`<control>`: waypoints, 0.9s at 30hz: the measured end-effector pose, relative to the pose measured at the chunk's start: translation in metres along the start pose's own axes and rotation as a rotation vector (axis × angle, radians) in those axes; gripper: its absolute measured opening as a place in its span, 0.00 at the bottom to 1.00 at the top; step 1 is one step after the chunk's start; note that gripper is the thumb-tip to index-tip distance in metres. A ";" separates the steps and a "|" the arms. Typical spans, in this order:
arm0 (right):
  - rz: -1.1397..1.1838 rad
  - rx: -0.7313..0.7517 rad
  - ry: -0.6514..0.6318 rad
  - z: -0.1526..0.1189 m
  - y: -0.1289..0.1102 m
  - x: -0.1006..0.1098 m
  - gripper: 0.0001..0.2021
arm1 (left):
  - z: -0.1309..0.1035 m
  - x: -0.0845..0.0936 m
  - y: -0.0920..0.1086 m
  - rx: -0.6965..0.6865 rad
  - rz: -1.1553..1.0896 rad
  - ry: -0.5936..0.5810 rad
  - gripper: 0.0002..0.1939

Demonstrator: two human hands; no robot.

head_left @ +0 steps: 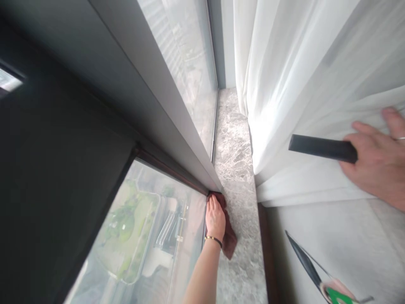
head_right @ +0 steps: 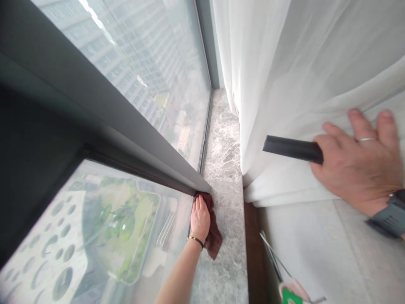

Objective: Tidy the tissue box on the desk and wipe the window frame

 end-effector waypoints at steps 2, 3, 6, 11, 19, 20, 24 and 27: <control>-0.020 0.034 0.054 0.002 -0.002 0.005 0.12 | 0.001 0.021 -0.012 0.017 0.014 0.038 0.27; -0.020 0.046 0.077 0.003 -0.003 0.007 0.13 | 0.003 0.036 -0.019 0.036 0.027 0.070 0.27; -0.005 0.023 0.063 0.001 0.001 0.002 0.15 | 0.012 0.097 -0.035 0.056 0.073 0.199 0.25; 0.075 -0.002 0.117 0.001 0.001 0.004 0.18 | 0.033 0.227 -0.063 0.105 0.149 0.368 0.25; 0.118 -0.026 0.105 -0.007 0.004 -0.003 0.13 | 0.039 0.361 -0.134 0.843 -0.803 0.280 0.15; 0.119 -0.035 0.095 -0.009 0.002 -0.008 0.12 | 0.033 0.364 -0.140 0.960 -1.031 0.297 0.13; 0.162 -0.036 0.067 -0.013 -0.017 -0.029 0.11 | 0.007 0.424 -0.167 1.089 -1.377 0.783 0.13; 0.184 -0.037 0.068 -0.009 -0.025 -0.033 0.10 | -0.017 0.508 -0.165 0.839 -0.843 1.296 0.15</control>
Point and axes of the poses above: each hand's wrist, its own z-axis towards the middle knuckle, its own x-axis out of the back of the hand, y = z × x, the point moved 9 cm from there along z, towards the middle knuckle, and after that the axes turned 13 degrees about y, right-handed, at the moved point
